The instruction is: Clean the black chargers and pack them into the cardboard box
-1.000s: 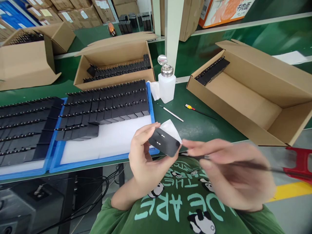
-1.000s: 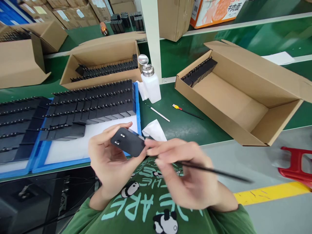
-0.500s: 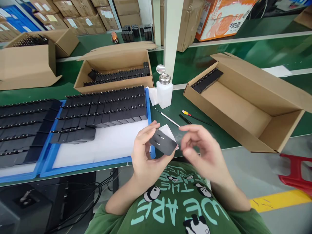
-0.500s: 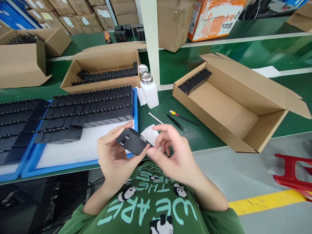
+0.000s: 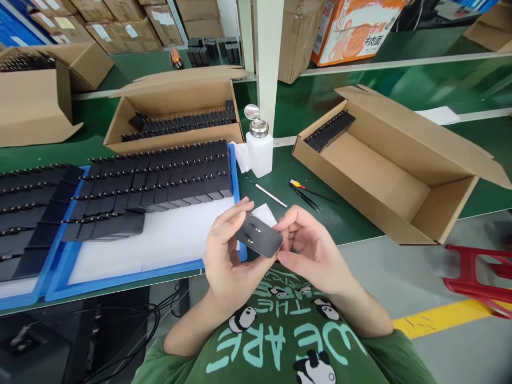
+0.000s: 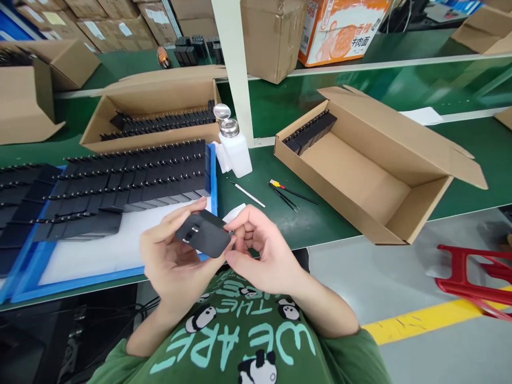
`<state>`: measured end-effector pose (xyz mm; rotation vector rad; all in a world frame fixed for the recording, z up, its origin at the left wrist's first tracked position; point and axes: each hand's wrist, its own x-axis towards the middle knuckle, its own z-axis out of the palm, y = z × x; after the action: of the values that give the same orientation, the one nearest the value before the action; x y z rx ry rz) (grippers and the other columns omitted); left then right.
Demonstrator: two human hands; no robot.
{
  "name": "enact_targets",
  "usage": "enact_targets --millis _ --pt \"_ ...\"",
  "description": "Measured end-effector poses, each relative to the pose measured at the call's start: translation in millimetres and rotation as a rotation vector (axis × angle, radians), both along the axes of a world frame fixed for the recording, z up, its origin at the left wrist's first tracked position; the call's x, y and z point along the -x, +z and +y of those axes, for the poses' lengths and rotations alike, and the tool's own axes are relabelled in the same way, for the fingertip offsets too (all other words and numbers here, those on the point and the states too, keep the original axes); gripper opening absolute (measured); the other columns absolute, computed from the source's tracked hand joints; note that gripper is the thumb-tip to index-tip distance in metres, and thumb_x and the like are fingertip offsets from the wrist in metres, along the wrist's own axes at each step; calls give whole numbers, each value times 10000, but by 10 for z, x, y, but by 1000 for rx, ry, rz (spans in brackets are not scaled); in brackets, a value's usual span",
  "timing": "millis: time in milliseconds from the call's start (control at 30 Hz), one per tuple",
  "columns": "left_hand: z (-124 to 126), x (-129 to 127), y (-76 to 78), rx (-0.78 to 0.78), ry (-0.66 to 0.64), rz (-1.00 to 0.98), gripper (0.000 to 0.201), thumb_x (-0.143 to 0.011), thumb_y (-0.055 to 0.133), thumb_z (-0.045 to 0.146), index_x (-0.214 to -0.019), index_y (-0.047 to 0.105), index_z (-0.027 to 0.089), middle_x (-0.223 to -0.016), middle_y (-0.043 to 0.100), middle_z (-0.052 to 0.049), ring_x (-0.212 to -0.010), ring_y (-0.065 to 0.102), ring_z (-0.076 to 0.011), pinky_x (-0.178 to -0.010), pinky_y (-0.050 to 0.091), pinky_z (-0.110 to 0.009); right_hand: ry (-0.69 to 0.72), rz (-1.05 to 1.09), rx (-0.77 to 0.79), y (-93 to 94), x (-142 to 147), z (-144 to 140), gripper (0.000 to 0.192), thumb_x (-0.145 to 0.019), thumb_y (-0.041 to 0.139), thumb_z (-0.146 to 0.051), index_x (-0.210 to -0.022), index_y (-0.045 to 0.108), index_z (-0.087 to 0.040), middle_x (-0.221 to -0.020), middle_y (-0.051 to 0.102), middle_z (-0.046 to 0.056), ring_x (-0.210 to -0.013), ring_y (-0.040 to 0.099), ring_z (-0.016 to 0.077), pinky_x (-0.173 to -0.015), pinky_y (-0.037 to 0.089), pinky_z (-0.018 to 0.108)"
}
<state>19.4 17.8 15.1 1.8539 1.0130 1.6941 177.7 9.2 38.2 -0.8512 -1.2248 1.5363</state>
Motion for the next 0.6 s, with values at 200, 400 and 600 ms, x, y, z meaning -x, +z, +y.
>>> enact_targets --millis 200,400,600 --pt "-19 -7 31 -4 12 38 755 -718 807 43 -1361 481 269 -1321 603 -81 -1281 599 -301 -1012 572 -528 -16 -24 -34 -6 -19 -6 249 -811 637 -91 -975 539 -251 -695 462 -71 -612 449 84 -558 387 199" --pt "-23 -19 2 114 -10 -29 675 -745 857 194 -1308 490 259 -1293 619 -100 -1270 609 -282 -908 629 -405 -78 -279 -203 47 -50 0 251 -852 716 -271 -1031 542 -254 -724 497 -61 -621 496 96 -555 415 221" --pt "80 -51 -187 93 -78 54 638 -827 768 173 -1380 466 273 -1391 568 -117 -1364 531 -289 -978 598 -419 -341 -931 -578 49 20 6 203 -840 716 -334 -937 582 -216 -814 646 13 -738 602 151 -642 493 263"
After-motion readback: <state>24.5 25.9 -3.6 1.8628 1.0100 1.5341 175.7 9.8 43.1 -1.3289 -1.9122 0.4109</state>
